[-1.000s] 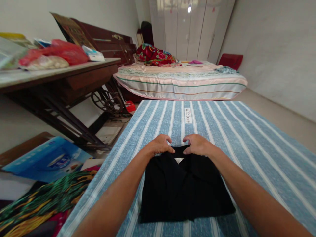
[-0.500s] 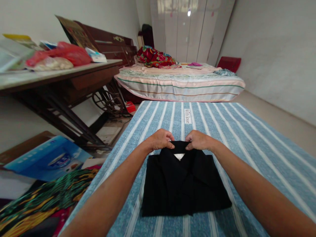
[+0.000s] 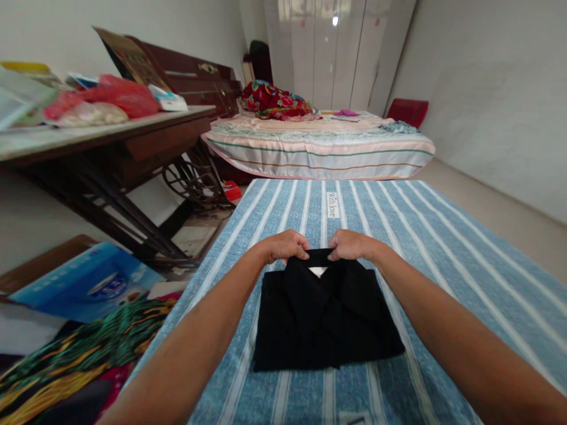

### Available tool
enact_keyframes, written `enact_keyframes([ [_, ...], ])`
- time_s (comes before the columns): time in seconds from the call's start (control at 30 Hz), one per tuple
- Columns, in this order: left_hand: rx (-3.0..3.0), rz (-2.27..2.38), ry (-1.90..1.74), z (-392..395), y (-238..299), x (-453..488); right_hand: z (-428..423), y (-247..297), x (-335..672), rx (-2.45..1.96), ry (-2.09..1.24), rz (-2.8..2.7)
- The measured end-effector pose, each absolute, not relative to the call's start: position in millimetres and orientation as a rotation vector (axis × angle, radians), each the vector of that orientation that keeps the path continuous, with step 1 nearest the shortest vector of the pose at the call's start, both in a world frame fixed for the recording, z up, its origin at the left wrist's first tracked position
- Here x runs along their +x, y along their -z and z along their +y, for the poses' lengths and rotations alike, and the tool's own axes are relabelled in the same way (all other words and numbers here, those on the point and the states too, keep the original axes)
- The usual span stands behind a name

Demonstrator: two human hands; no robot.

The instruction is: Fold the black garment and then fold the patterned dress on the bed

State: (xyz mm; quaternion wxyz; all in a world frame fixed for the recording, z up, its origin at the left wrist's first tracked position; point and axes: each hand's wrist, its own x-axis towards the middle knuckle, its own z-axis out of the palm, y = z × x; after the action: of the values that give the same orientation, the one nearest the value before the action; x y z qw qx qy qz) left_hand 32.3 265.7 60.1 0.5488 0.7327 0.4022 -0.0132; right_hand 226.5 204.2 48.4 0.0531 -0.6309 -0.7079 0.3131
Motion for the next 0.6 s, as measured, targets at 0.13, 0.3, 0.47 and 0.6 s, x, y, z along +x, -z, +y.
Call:
enact_keyframes([
  [0.13,1.732,0.989,-0.004,265,-56,34,202,-43,227,-1.929,-1.016,-2.041],
  [0.3,1.703,1.024,-0.038,268,-47,28,195,-36,233,-1.905,-1.076,-1.898],
  [0.47,1.644,0.974,-0.060,264,-50,6,181,-25,251,-1.678,-1.226,-1.777],
  [0.6,1.625,0.957,-0.050,256,-56,-18,167,-20,270,-1.464,-1.436,-1.644],
])
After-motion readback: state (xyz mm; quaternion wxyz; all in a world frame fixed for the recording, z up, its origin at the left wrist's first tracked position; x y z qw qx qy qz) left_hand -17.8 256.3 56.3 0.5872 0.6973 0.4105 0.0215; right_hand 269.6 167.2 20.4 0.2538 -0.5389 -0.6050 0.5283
